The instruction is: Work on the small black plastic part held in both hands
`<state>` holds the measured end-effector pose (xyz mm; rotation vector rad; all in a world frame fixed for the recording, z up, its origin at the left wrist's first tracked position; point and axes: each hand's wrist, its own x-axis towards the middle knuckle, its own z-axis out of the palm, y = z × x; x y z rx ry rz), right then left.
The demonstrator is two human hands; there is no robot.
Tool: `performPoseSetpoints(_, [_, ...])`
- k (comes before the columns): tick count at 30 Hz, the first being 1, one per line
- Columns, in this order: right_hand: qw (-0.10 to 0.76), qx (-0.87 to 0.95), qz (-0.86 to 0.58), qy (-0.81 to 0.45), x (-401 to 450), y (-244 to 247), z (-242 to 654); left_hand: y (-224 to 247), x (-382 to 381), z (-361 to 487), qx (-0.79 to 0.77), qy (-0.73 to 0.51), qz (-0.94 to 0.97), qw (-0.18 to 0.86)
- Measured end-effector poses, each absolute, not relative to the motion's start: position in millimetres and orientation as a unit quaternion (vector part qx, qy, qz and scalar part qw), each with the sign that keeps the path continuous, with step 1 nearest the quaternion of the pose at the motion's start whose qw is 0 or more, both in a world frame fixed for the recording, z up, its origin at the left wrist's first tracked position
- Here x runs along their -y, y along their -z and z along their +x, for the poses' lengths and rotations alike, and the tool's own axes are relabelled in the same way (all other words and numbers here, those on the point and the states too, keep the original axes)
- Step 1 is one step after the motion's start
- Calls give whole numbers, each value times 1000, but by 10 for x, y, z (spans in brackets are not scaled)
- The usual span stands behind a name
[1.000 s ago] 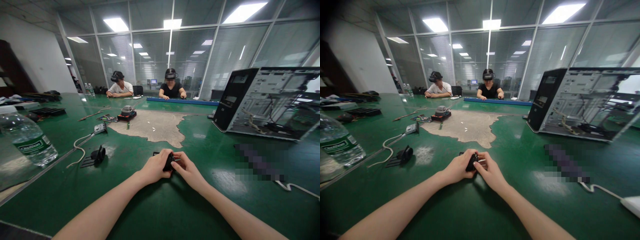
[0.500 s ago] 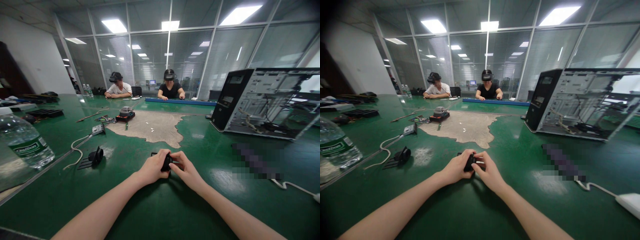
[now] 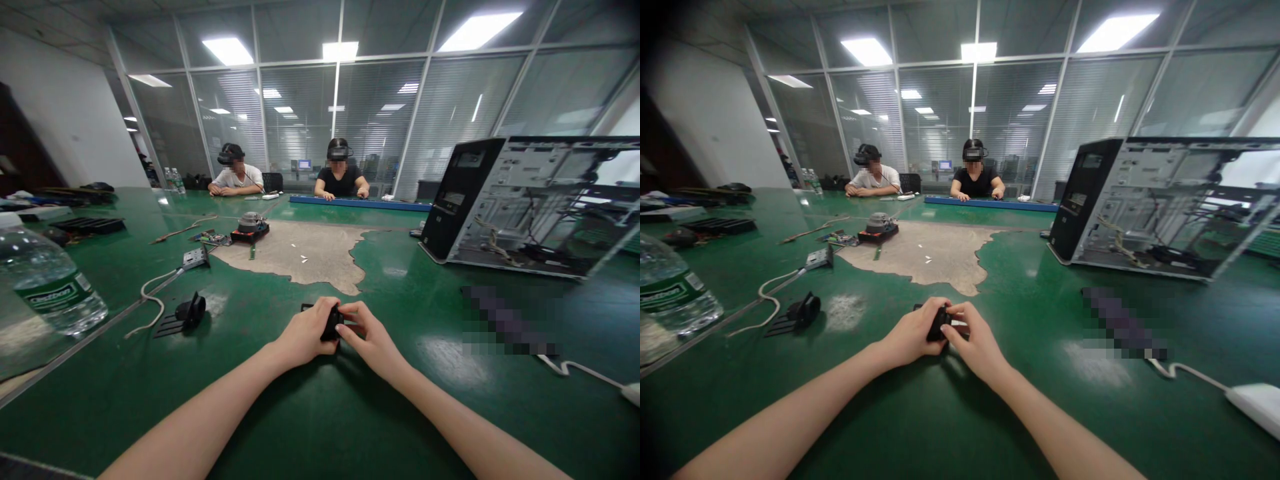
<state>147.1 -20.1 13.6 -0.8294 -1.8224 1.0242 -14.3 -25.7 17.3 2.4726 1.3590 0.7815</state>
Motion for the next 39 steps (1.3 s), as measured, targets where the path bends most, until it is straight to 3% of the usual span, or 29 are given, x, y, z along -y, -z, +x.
performPoseSetpoints(5, [399, 730, -343, -437, 216, -154, 1476, -189, 268, -142, -458, -265, 841, 114])
performPoseSetpoints(11, [451, 749, -312, -372, 205, -110, 1490, -189, 267, -146, -460, -266, 838, 119])
performPoseSetpoints(20, [390, 713, -317, -489, 196, -157, 1505, -200, 271, -143, -475, -248, 837, 109])
performPoseSetpoints(26, [429, 733, -302, -433, 200, -169, 1511, -190, 272, -142, -468, -257, 838, 110])
performPoseSetpoints(32, [431, 695, -338, -464, 154, -163, 1485, -188, 273, -137, -474, -254, 836, 106])
performPoseSetpoints(39, [372, 727, -323, -479, 171, -173, 1542, -196, 271, -150, -475, -248, 839, 97])
